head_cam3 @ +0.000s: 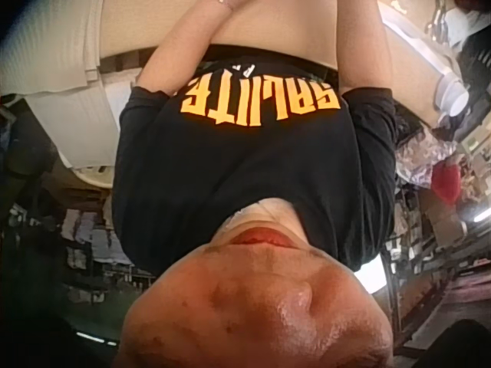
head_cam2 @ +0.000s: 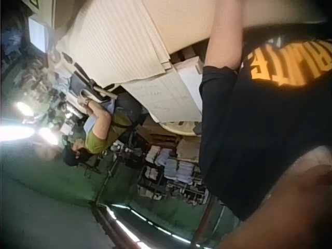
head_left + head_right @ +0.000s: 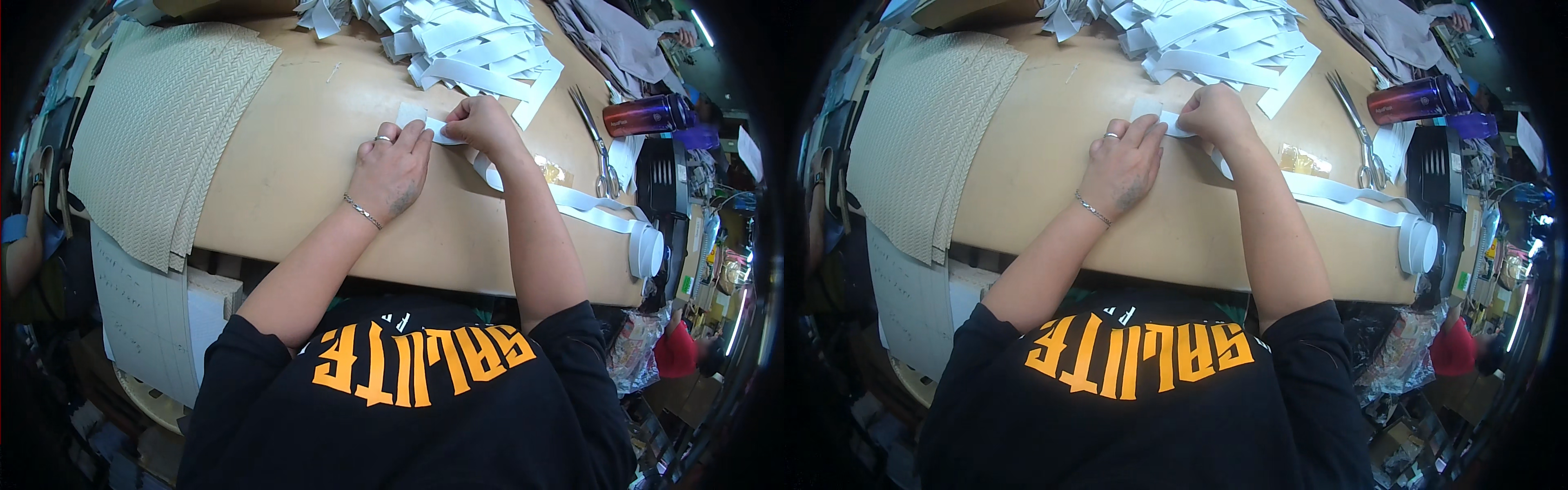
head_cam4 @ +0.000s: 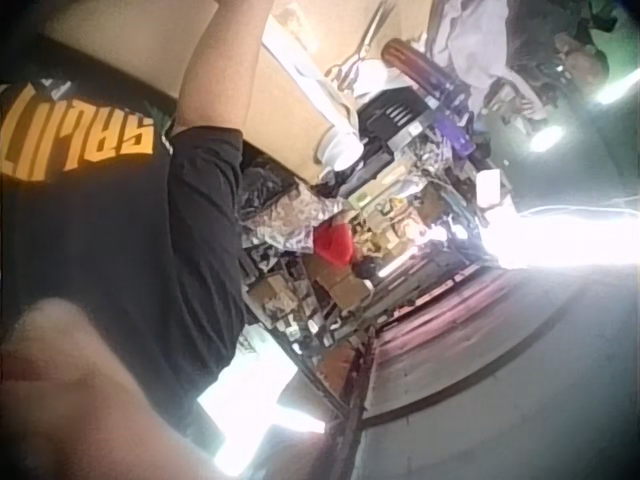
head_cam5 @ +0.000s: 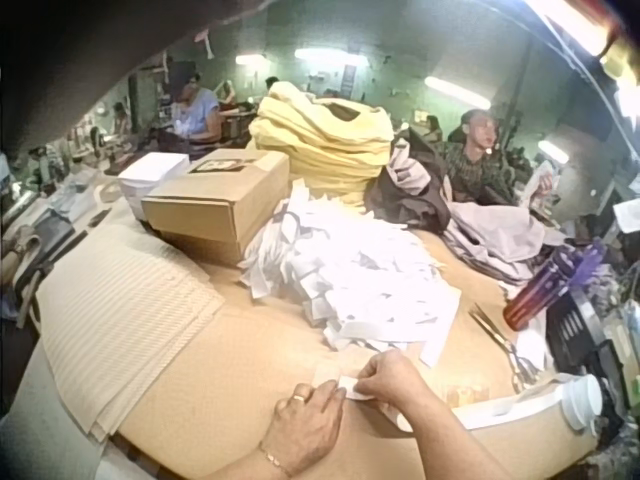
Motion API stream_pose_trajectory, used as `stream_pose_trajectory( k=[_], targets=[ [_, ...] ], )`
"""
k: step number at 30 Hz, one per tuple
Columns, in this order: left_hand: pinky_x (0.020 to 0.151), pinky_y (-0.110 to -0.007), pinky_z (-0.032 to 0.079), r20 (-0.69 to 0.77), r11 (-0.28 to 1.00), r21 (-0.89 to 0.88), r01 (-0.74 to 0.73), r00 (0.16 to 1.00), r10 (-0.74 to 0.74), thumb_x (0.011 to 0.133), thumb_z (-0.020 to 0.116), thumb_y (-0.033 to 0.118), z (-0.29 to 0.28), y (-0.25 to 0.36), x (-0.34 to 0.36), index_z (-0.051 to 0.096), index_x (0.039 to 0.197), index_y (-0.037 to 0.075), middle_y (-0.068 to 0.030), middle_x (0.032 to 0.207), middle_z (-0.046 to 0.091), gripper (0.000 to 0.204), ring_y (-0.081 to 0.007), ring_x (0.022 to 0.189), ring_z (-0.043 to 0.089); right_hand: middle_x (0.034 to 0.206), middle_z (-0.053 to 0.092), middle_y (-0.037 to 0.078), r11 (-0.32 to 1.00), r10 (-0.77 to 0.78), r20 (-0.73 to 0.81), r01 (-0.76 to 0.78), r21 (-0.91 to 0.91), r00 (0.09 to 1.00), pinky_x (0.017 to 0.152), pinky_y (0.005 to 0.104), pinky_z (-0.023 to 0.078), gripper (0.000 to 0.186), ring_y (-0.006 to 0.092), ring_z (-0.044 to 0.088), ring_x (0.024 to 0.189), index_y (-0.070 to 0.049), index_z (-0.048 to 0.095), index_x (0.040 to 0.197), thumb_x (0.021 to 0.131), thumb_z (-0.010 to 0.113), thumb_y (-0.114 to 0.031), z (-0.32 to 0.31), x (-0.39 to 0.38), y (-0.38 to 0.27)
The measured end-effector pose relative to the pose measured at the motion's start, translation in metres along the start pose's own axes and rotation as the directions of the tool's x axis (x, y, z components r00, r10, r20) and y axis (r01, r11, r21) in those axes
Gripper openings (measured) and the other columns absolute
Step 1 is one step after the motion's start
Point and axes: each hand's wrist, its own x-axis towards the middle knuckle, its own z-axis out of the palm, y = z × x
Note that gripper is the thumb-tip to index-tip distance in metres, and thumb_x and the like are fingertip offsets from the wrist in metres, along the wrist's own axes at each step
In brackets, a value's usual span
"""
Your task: The person repeatedly measures and cuts a white fabric strip into uniform lengths using scissors. The cut pieces are stacked on the table as the task progresses.
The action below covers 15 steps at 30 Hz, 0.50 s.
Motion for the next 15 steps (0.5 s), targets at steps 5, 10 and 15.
stream_pose_trajectory(
  k=[5, 10, 15],
  targets=[
    [0.066, -0.032, 0.049, -0.040, 1.000, 0.002, -0.010, 0.999, 0.010, 0.081, 0.060, 0.018, 0.0041, -0.0017, -0.0008, 0.061, 0.109, 0.012, 0.0029, 0.111, 0.055, 0.029, -0.0185, 0.089, 0.051, 0.068, 0.066, 0.013, 1.000, 0.008, 0.017, -0.008, 0.023, 1.000, 0.064, 0.0318, 0.050, 0.017, 0.0212, 0.064, 0.065, -0.001, 0.067, 0.071, 0.062, 0.070, -0.015, -0.0008, -0.0001, -0.0004],
    [0.063, -0.031, 0.048, -0.068, 1.000, 0.019, -0.018, 0.997, 0.020, 0.080, 0.060, 0.019, 0.0055, -0.0020, -0.0002, 0.061, 0.106, 0.012, 0.0039, 0.106, 0.055, 0.027, -0.0171, 0.087, 0.051, 0.068, 0.065, 0.013, 1.000, -0.026, -0.015, 0.026, 0.011, 1.000, 0.064, 0.0320, 0.050, 0.016, 0.0212, 0.064, 0.064, -0.001, 0.067, 0.071, 0.062, 0.070, -0.015, 0.0008, -0.0012, 0.0009],
    [0.066, -0.031, 0.049, -0.047, 1.000, 0.018, -0.003, 0.999, 0.004, 0.078, 0.062, 0.018, 0.0051, -0.0018, -0.0009, 0.060, 0.108, 0.013, 0.0043, 0.109, 0.054, 0.030, -0.0182, 0.088, 0.051, 0.071, 0.065, 0.008, 1.000, 0.009, 0.031, -0.009, 0.000, 0.999, 0.060, 0.0287, 0.047, 0.015, 0.0161, 0.060, 0.065, -0.001, 0.065, 0.075, 0.066, 0.073, -0.011, -0.0010, -0.0038, -0.0041]
  ],
)
